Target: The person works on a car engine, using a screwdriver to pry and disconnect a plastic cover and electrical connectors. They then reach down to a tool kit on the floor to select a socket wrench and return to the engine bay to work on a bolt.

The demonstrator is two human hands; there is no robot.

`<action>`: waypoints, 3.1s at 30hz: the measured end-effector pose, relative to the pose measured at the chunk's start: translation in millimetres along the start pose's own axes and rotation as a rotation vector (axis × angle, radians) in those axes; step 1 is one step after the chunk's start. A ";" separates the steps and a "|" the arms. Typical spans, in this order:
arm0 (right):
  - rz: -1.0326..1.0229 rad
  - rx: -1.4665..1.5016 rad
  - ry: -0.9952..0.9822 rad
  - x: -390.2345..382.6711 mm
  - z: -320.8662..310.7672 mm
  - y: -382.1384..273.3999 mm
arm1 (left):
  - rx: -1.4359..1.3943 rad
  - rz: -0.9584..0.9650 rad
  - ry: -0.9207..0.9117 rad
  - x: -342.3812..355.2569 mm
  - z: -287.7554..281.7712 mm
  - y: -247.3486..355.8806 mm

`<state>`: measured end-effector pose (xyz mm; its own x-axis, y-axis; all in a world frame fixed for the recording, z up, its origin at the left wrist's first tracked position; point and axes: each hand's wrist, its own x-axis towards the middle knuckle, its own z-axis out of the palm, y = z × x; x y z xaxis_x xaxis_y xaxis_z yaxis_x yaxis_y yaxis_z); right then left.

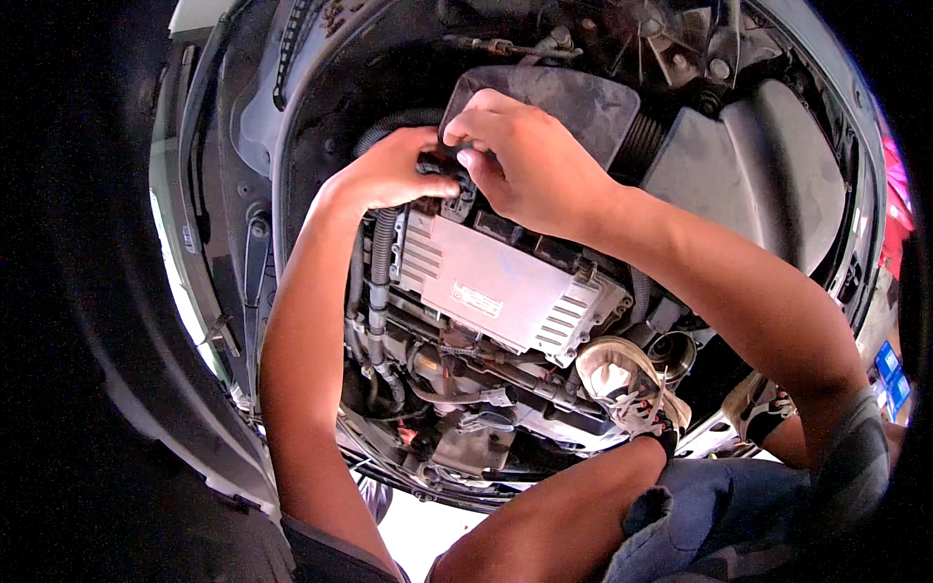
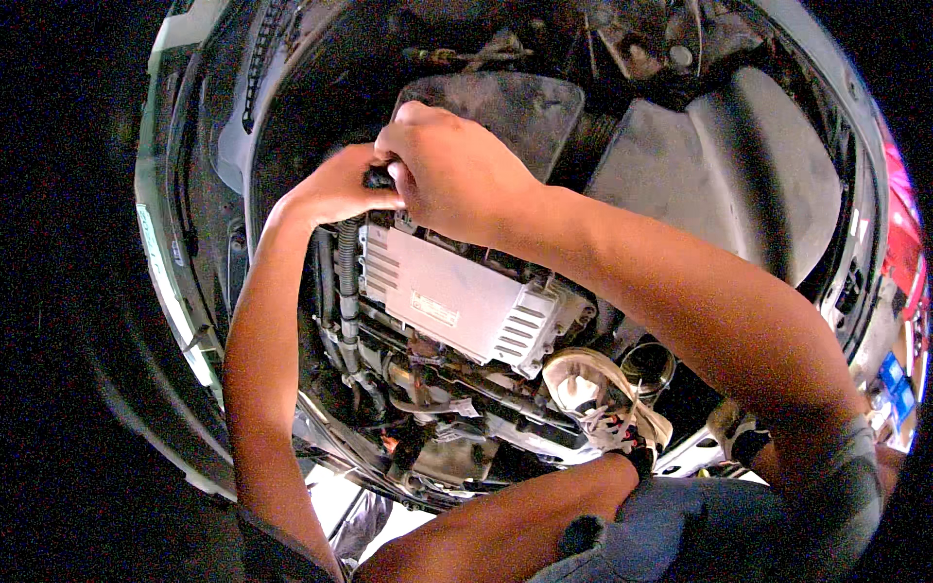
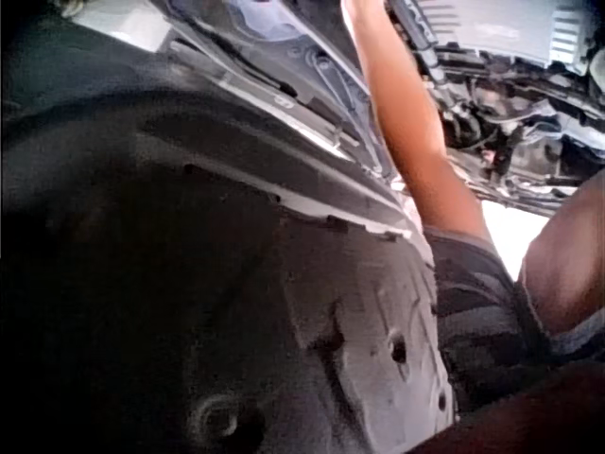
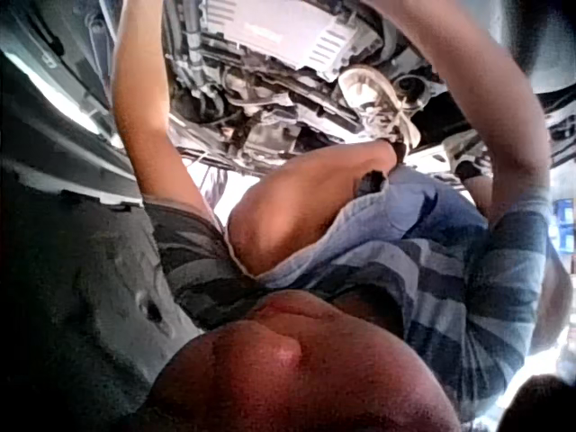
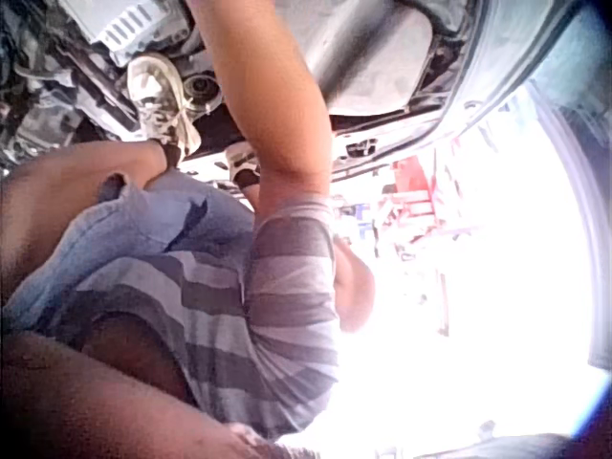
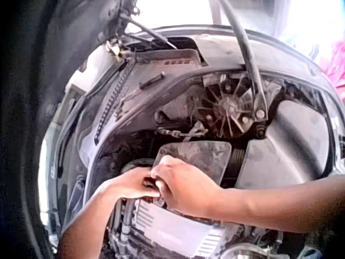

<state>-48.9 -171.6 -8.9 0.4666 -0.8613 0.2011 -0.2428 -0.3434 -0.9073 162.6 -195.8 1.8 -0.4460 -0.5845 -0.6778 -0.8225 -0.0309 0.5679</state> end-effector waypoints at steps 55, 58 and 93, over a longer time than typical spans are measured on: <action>0.105 -0.171 -1.541 50.8 -30.1 -33.5 | -0.572 -0.485 1.472 10.8 161.0 39.5; 0.254 -0.248 -1.610 82.6 1.2 -25.5 | -0.512 -0.500 1.443 5.3 158.7 60.1; 0.435 -0.573 -1.629 148.5 94.1 39.0 | -0.350 -0.762 1.285 2.6 146.5 71.6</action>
<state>90.9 -277.7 -49.3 0.4964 0.1673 -0.8518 -0.6379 -0.5952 -0.4887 50.9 -80.7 -27.7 0.7779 -0.6196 -0.1047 -0.5033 -0.7142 0.4864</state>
